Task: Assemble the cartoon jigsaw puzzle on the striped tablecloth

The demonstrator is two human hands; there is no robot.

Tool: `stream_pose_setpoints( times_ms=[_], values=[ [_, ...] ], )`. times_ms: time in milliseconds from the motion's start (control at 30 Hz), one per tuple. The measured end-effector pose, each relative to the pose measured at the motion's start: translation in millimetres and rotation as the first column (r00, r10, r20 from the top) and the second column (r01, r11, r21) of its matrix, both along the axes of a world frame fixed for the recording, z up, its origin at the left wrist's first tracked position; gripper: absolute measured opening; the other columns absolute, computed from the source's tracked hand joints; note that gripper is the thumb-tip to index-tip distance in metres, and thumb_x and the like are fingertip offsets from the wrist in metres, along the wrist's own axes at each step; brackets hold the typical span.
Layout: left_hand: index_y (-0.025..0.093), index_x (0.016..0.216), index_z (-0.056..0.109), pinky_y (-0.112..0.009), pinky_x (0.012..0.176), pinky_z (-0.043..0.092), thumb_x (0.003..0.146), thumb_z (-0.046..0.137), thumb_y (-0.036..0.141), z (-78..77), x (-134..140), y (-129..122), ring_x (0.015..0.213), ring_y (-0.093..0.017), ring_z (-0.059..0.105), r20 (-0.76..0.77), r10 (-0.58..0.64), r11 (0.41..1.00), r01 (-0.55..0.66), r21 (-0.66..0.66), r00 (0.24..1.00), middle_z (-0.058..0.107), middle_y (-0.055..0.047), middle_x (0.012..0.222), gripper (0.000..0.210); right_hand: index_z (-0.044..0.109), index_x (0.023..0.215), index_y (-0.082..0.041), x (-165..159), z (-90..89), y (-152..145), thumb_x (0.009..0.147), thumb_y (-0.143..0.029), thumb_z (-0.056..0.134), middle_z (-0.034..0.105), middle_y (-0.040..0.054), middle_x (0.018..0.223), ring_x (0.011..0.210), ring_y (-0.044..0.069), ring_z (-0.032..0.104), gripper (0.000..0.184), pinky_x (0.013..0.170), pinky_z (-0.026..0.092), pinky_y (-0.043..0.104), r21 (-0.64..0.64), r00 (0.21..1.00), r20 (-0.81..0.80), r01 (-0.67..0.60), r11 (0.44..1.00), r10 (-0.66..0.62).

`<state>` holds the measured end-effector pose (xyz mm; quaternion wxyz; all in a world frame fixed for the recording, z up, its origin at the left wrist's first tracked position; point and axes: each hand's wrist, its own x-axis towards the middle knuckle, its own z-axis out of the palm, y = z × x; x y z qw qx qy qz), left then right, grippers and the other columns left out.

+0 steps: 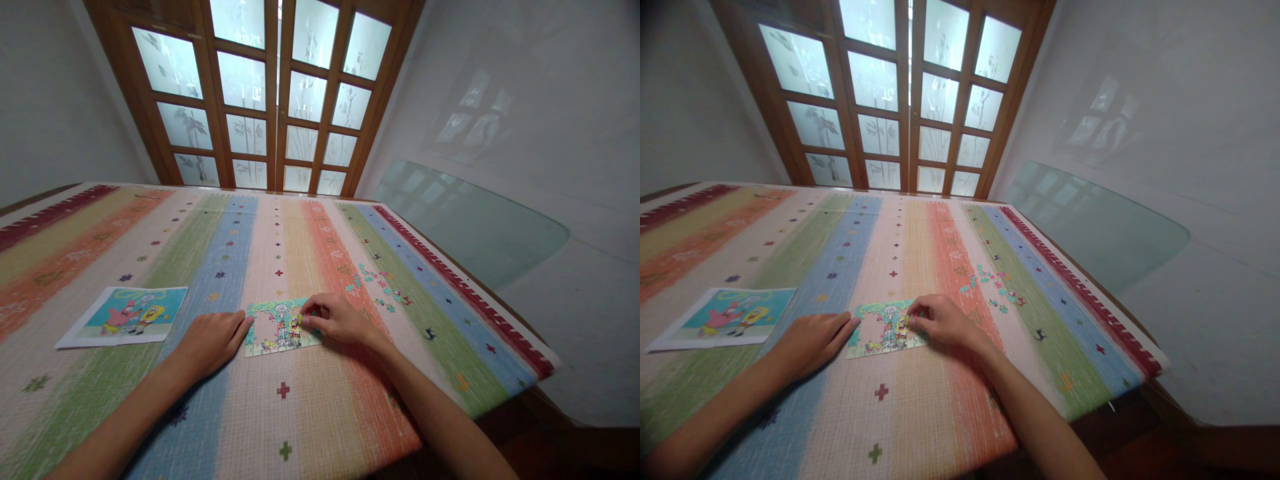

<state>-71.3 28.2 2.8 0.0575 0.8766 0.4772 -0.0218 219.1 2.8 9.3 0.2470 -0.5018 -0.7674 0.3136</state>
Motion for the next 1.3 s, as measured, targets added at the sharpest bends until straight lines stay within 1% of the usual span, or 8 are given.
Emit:
stream_pose_setpoints(
  times_ms=[133, 300, 400, 600, 700, 833, 1000, 1300],
  values=[
    [0.019, 0.089, 0.065, -0.040, 0.076, 0.052, 0.106, 0.022, 0.042, -0.9, -0.3, 0.3, 0.083, -0.029, 0.074, 0.029, 0.001, 1.000, -0.001, -0.007, 1.000, 0.076, -0.015, 0.089, 0.052, 0.074, 0.094, -0.021, -3.6, -3.4, 1.0, 0.091, -0.019, 0.072, 0.075, 0.0054, 0.097, 0.088, 0.019, 0.064, 0.004, 0.084, 0.049, 0.035, 0.079, 0.998, 0.064, -0.010, 0.997, 0.005],
    [0.019, 0.091, 0.065, -0.041, 0.077, 0.052, 0.107, 0.020, 0.041, 0.4, 0.8, 0.2, 0.085, -0.031, 0.074, -0.021, -0.001, 1.000, 0.001, -0.003, 1.000, 0.077, -0.016, 0.093, 0.052, 0.072, 0.087, -0.020, -3.4, -5.1, 2.1, 0.090, -0.016, 0.071, 0.068, 0.0050, 0.087, 0.087, 0.019, 0.061, 0.005, 0.083, 0.047, 0.035, 0.175, 0.990, 0.142, -0.034, 0.984, 0.009],
    [0.019, 0.091, 0.065, -0.041, 0.076, 0.052, 0.106, 0.021, 0.041, 1.6, 1.6, -0.2, 0.085, -0.031, 0.074, -0.020, -0.002, 1.000, 0.002, -0.004, 1.000, 0.077, -0.016, 0.092, 0.052, 0.072, 0.085, -0.020, -3.9, -5.5, 1.7, 0.090, -0.017, 0.070, 0.066, 0.0050, 0.087, 0.089, 0.020, 0.059, 0.006, 0.084, 0.046, 0.035, 0.208, 0.984, 0.181, -0.039, 0.977, 0.001],
    [0.019, 0.091, 0.066, -0.039, 0.075, 0.052, 0.106, 0.021, 0.043, 0.0, 0.4, 0.0, 0.083, -0.028, 0.074, -0.008, 0.002, 1.000, -0.002, 0.007, 1.000, 0.078, -0.015, 0.092, 0.053, 0.074, 0.089, -0.020, -4.6, -6.9, 0.6, 0.090, -0.018, 0.067, 0.064, 0.0058, 0.090, 0.090, 0.021, 0.058, 0.007, 0.083, 0.046, 0.035, 0.227, 0.981, 0.196, -0.049, 0.973, 0.004],
    [0.019, 0.091, 0.066, -0.039, 0.074, 0.052, 0.106, 0.021, 0.042, 0.1, 0.7, 0.0, 0.083, -0.030, 0.074, -0.010, -0.001, 1.000, 0.001, 0.008, 1.000, 0.077, -0.015, 0.091, 0.053, 0.074, 0.087, -0.021, -4.8, -8.0, 0.6, 0.089, -0.018, 0.067, 0.063, 0.0056, 0.090, 0.090, 0.021, 0.059, 0.008, 0.083, 0.046, 0.035, 0.234, 0.981, 0.194, -0.059, 0.970, 0.012],
    [0.019, 0.093, 0.066, -0.040, 0.076, 0.052, 0.107, 0.020, 0.041, 2.3, 2.4, -0.7, 0.087, -0.031, 0.075, -0.051, -0.004, 1.000, 0.004, -0.004, 0.999, 0.077, -0.016, 0.093, 0.052, 0.074, 0.086, -0.020, -5.3, -8.1, 0.1, 0.090, -0.017, 0.067, 0.063, 0.0062, 0.089, 0.090, 0.021, 0.059, 0.008, 0.083, 0.046, 0.035, 0.246, 0.981, 0.194, -0.057, 0.968, 0.009],
    [0.018, 0.098, 0.066, -0.040, 0.080, 0.053, 0.109, 0.020, 0.040, 2.8, 2.1, -1.0, 0.092, -0.031, 0.075, -0.099, -0.002, 1.000, 0.000, -0.013, 0.995, 0.078, -0.015, 0.099, 0.053, 0.073, 0.087, -0.020, -6.0, -7.4, -1.3, 0.094, -0.023, 0.067, 0.063, 0.0056, 0.090, 0.093, 0.021, 0.059, 0.010, 0.085, 0.046, 0.035, 0.248, 0.981, 0.192, -0.058, 0.967, 0.009],
    [0.017, 0.099, 0.066, -0.044, 0.081, 0.053, 0.108, 0.019, 0.039, 2.5, 2.1, 0.1, 0.095, -0.034, 0.075, -0.085, -0.007, 1.000, 0.005, -0.023, 0.996, 0.078, -0.017, 0.100, 0.053, 0.073, 0.088, -0.018, -7.0, -8.7, -1.8, 0.094, -0.021, 0.068, 0.064, 0.0068, 0.090, 0.093, 0.021, 0.059, 0.009, 0.085, 0.046, 0.034, 0.267, 0.974, 0.226, -0.054, 0.962, -0.008]
  ],
)
